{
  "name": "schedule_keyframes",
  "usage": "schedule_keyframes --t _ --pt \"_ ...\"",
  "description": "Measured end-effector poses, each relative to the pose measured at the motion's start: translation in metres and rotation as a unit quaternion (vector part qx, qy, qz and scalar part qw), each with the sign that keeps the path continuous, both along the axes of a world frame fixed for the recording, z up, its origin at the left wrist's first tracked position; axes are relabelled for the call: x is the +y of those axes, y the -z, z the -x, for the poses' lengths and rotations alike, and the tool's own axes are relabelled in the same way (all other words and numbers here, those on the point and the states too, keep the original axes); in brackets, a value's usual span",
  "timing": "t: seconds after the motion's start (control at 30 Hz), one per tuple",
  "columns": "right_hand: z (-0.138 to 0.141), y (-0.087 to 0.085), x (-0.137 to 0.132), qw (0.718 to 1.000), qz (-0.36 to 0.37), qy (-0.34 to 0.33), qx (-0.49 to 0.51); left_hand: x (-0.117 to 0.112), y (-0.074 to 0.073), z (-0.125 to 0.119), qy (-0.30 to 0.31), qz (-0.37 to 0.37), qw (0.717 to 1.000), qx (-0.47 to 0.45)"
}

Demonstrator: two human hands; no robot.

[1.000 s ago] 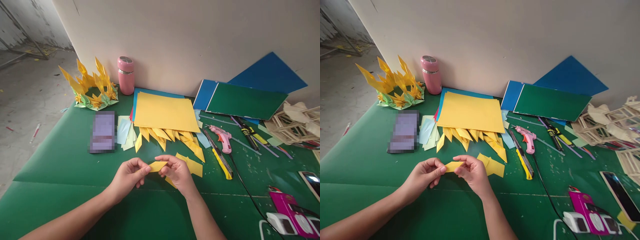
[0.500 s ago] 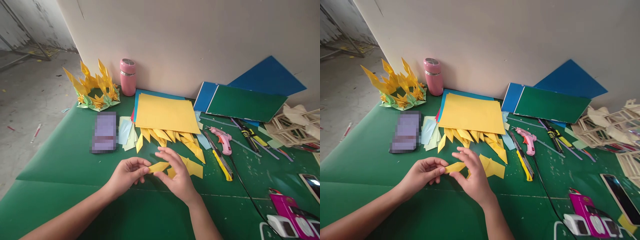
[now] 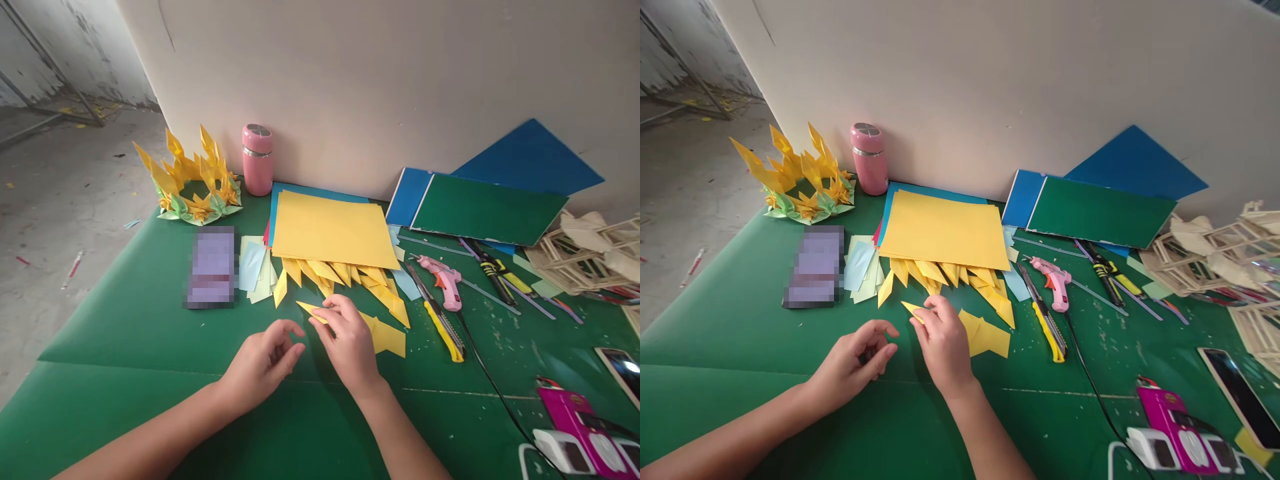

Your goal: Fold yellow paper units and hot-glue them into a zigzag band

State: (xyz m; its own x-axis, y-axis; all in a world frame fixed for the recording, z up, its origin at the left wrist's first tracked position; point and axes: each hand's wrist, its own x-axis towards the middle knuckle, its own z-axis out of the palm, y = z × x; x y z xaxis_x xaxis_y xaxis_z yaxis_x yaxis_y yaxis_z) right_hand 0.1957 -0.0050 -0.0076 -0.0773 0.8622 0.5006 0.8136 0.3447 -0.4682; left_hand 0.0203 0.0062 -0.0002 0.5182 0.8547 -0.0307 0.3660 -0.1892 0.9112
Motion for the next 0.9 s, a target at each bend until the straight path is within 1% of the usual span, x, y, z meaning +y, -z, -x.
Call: schedule_keyframes --t 0.07,0.13,0.17,0.23,0.3,0.37,0.5,0.57,0.63,0.73,0.83,0.9 --pt "0.008 0.003 0.005 0.999 0.014 0.006 -0.039 -0.001 0.002 0.001 0.068 -0.098 0.992 0.031" --pt "0.015 0.005 0.010 0.996 0.024 0.014 -0.082 -0.001 0.004 0.001 0.130 -0.187 0.973 0.048" --pt "0.018 0.006 0.012 0.994 0.028 0.016 -0.104 0.000 0.004 0.001 0.151 -0.216 0.963 0.051" --pt "0.023 0.006 0.014 0.989 0.037 0.020 -0.144 0.001 0.005 0.001 0.169 -0.247 0.953 0.052" --pt "0.026 0.006 0.014 0.984 0.048 0.025 -0.170 0.002 0.005 0.001 0.171 -0.253 0.951 0.048" --pt "0.028 0.005 0.012 0.983 0.057 0.031 -0.173 0.002 0.004 0.002 0.173 -0.252 0.951 0.038" --pt "0.021 0.001 0.003 0.993 0.065 0.009 -0.100 0.001 0.004 0.002 0.176 -0.249 0.952 0.032" --pt "0.011 -0.001 -0.006 0.996 0.061 0.011 -0.063 0.002 0.003 0.003 0.166 -0.239 0.956 0.042" --pt "-0.004 -0.001 -0.018 0.996 0.063 0.043 -0.049 0.002 0.002 0.003 0.151 -0.220 0.962 0.052" --pt "-0.029 0.004 -0.035 0.991 0.078 0.086 -0.069 0.004 0.001 0.002 0.133 -0.190 0.971 0.049" --pt "-0.047 0.012 -0.046 0.988 0.080 0.100 -0.089 0.004 0.001 0.001 0.128 -0.168 0.977 0.036" --pt "-0.053 0.017 -0.048 0.987 0.086 0.104 -0.086 0.005 0.002 0.000 0.125 -0.163 0.978 0.026"
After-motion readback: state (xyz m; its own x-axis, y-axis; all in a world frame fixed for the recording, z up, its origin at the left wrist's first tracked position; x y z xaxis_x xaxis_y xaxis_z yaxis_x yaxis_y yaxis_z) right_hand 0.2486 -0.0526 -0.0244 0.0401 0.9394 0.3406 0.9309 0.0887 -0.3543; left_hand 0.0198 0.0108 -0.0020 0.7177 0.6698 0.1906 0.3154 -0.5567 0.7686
